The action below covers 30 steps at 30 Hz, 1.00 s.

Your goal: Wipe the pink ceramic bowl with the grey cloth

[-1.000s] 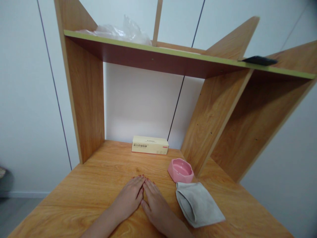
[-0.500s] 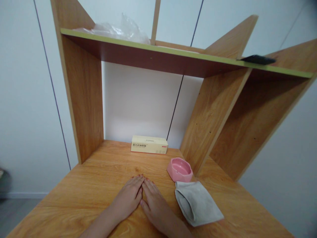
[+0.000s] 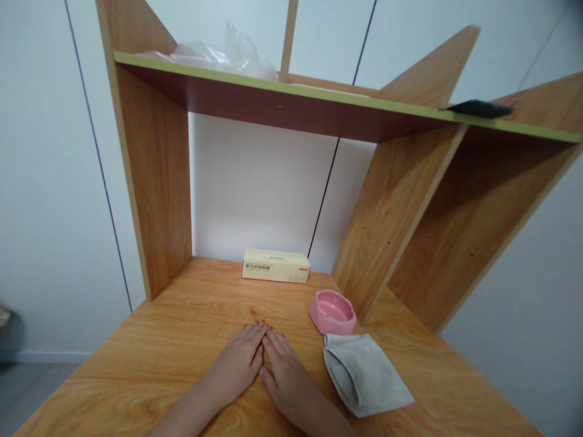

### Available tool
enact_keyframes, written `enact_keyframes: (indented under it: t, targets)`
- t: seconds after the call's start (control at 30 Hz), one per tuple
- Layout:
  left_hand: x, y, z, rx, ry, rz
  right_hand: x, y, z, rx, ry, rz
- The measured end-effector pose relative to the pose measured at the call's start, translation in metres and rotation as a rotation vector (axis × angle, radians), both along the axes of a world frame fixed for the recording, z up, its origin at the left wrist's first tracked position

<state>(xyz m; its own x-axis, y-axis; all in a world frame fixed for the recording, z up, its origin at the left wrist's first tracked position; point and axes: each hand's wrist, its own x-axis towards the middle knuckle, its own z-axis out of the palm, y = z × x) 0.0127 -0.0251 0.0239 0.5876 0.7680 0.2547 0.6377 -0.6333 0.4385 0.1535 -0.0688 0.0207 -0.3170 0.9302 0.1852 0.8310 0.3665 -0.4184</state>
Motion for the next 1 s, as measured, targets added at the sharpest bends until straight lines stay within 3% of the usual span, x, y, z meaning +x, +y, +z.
enact_keyframes:
  t: [1.0]
  targets:
    - [0.0003, 0.0024, -0.0027, -0.002, -0.020, -0.004, -0.0002, -0.0003, -0.0035, 0.039, 0.027, 0.003]
